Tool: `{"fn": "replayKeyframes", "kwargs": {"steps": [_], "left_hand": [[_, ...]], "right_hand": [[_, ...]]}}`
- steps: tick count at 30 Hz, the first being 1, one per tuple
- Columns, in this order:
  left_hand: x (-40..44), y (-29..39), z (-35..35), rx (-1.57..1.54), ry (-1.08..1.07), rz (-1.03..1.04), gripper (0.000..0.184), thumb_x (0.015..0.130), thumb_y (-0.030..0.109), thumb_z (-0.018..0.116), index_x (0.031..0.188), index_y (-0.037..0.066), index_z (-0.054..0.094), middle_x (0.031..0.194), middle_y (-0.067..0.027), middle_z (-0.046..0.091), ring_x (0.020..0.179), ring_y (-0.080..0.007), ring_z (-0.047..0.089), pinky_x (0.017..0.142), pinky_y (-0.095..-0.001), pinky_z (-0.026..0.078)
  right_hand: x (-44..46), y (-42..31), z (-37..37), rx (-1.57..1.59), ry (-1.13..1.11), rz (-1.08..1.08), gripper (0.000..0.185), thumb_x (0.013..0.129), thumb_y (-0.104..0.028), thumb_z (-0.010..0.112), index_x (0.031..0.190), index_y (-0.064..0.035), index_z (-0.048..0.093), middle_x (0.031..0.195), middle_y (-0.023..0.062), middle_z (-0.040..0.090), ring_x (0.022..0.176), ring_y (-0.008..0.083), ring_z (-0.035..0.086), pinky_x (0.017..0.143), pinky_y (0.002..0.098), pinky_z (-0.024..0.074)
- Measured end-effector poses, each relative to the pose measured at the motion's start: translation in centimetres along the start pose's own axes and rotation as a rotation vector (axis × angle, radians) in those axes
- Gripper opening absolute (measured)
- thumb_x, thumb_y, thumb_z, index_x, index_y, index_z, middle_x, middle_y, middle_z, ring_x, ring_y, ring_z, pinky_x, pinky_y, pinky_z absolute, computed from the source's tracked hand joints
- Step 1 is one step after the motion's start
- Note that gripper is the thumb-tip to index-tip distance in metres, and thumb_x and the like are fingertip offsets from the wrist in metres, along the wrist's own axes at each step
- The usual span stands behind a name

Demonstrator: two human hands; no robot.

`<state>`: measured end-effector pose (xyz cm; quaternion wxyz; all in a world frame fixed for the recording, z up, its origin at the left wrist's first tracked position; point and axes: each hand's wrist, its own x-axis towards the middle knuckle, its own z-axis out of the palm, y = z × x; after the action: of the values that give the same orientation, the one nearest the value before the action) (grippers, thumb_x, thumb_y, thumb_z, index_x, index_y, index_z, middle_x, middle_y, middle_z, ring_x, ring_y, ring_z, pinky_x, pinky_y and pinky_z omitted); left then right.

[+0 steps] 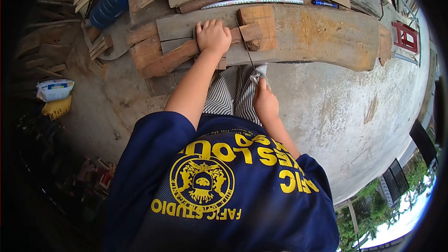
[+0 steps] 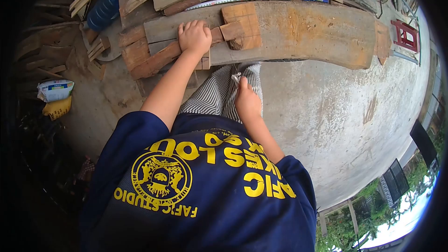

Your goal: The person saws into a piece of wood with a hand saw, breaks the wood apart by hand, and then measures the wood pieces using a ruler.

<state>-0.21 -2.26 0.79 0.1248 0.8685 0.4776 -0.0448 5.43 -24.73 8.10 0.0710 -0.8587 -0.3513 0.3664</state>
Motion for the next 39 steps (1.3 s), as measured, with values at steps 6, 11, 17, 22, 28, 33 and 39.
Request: {"fn": "replayKeyframes", "kwargs": {"steps": [6,11,17,22,28,33,39], "left_hand": [[0.2,-0.2,0.3,0.029,0.037,0.015,0.029,0.083,0.022,0.042,0.098,0.010,0.064,0.105,-0.0055,0.063,0.106,-0.0215,0.053,0.103,-0.0415,0.028],[0.4,-0.4,0.6,-0.003,0.037,0.014,0.029,0.085,0.023,0.041,0.097,0.009,0.064,0.102,-0.0051,0.063,0.104,-0.0210,0.053,0.103,-0.0415,0.026],[0.4,-0.4,0.6,-0.015,0.004,0.028,0.029,0.085,0.023,0.041,0.096,0.009,0.064,0.101,-0.0049,0.063,0.103,-0.0207,0.053,0.102,-0.0413,0.025],[0.4,-0.3,0.6,0.054,0.037,0.020,0.030,0.084,0.021,0.040,0.096,0.013,0.065,0.102,-0.0019,0.064,0.103,-0.0193,0.054,0.101,-0.0386,0.028],[0.8,-0.2,0.6,0.021,0.022,-0.003,0.030,0.084,0.021,0.040,0.096,0.013,0.066,0.103,-0.0019,0.064,0.104,-0.0193,0.054,0.101,-0.0383,0.028],[0.4,-0.3,0.5,0.058,0.035,0.026,0.031,0.084,0.022,0.039,0.097,0.013,0.066,0.105,-0.0021,0.064,0.104,-0.0188,0.054,0.101,-0.0383,0.028],[0.3,-0.2,0.4,0.012,0.022,0.011,0.031,0.085,0.021,0.039,0.096,0.012,0.066,0.103,-0.0018,0.064,0.103,-0.0186,0.054,0.101,-0.0381,0.028]], "right_hand": [[4.5,-0.2,1.5,0.032,0.016,-0.093,0.013,0.091,-0.015,0.044,0.098,-0.0041,0.040,0.070,0.0247,0.061,0.062,0.0432,0.060,0.053,0.0525,0.0476],[5.5,-0.7,2.3,0.120,0.086,-0.080,0.012,0.091,-0.014,0.045,0.096,-0.0041,0.040,0.067,0.0242,0.060,0.061,0.0438,0.059,0.054,0.0533,0.0469],[1.7,2.1,2.1,0.159,0.002,0.041,0.010,0.089,-0.013,0.046,0.095,-0.0059,0.041,0.066,0.0267,0.058,0.063,0.0455,0.058,0.054,0.0543,0.0454],[9.7,-2.7,2.6,0.172,0.108,-0.079,0.011,0.090,-0.013,0.046,0.097,-0.0059,0.043,0.067,0.0267,0.059,0.063,0.0455,0.058,0.055,0.0539,0.0457],[1.4,2.5,3.3,0.164,0.050,-0.028,0.013,0.088,-0.013,0.048,0.099,-0.0062,0.045,0.065,0.0237,0.059,0.060,0.0419,0.060,0.052,0.0513,0.0466],[8.7,-2.4,1.9,0.088,0.095,-0.086,0.010,0.090,-0.015,0.047,0.095,-0.0069,0.044,0.065,0.0227,0.061,0.059,0.0408,0.060,0.052,0.0505,0.0478],[2.3,2.4,3.1,0.156,0.019,-0.050,0.012,0.088,-0.015,0.047,0.097,-0.0075,0.046,0.066,0.0224,0.061,0.061,0.0414,0.060,0.054,0.0518,0.0473]]}}
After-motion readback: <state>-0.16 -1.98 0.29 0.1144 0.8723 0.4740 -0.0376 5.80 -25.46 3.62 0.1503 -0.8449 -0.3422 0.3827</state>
